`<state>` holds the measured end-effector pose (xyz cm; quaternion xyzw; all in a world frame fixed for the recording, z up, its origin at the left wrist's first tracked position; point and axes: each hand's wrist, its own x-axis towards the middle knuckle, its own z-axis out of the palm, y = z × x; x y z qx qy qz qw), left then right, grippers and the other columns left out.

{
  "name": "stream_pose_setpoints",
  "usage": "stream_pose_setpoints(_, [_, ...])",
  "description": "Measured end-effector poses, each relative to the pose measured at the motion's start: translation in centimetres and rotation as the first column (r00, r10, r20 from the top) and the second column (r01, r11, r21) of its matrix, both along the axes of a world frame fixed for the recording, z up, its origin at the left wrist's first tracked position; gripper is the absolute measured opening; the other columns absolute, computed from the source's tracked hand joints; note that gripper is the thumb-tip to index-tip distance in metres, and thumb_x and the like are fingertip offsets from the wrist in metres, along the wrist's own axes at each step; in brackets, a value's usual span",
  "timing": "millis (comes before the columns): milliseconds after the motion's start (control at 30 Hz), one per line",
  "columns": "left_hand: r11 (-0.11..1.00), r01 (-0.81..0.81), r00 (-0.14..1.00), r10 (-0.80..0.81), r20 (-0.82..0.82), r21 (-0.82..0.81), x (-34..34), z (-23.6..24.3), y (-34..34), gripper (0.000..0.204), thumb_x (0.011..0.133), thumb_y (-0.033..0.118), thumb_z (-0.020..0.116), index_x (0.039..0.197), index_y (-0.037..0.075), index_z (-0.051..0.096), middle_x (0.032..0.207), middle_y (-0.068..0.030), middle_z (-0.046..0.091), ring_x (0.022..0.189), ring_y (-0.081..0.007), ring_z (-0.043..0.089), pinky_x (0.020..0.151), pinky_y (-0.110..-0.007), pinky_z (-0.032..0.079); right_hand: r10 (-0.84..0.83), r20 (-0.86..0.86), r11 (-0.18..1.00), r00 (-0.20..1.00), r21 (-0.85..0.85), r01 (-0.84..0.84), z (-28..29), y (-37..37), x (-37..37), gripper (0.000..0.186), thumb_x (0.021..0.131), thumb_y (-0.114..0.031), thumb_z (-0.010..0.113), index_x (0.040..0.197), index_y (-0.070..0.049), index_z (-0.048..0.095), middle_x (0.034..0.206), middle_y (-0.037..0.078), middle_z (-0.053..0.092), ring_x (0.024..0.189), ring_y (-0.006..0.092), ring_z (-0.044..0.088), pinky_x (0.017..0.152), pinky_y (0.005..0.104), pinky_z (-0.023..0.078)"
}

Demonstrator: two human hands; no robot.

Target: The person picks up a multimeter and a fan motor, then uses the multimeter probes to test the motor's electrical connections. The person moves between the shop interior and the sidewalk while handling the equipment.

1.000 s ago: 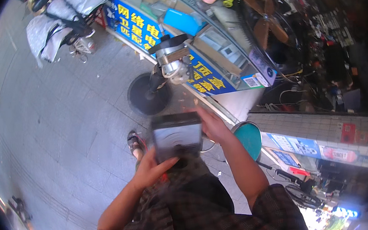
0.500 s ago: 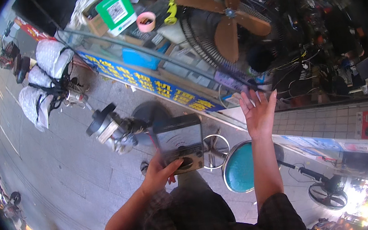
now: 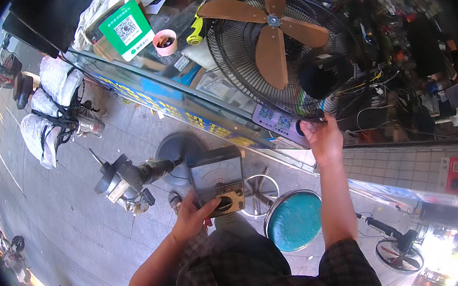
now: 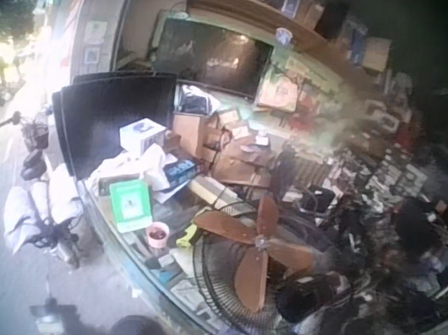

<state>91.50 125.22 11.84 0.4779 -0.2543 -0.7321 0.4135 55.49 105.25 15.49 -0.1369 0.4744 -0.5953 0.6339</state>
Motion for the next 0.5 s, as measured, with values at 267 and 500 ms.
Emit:
stream_pose_setpoints(267, [0.994,-0.105,0.994,0.105,0.008,0.033,-0.9,-0.1,-1.8,0.041,0.101,0.020,0.070,0.133,0.000,0.053,0.085,-0.0045,0.066,0.054,-0.0089,0.055,0.045,-0.025,0.044,0.114,-0.092,0.993,0.989,0.035,-0.111,-0.2,-5.6,-2.9,0.030,0.109,-0.032,0.051,0.113,-0.003,0.059,0.096,0.014,0.070,0.085,0.0261,0.071,0.083,0.0414,0.063])
stream_pose_setpoints(500, [0.965,-0.260,0.957,0.255,-0.137,-0.018,-4.5,-0.9,-6.3,0.038,0.103,0.018,0.067,0.135,0.003,0.053,0.113,-0.0044,0.068,0.088,-0.0097,0.063,0.068,-0.026,0.052,0.205,-0.094,0.978,0.974,-0.016,-0.207,1.0,-8.0,-4.1,0.053,0.104,-0.053,0.059,0.118,-0.002,0.060,0.103,0.013,0.069,0.088,0.0231,0.071,0.082,0.0378,0.062])
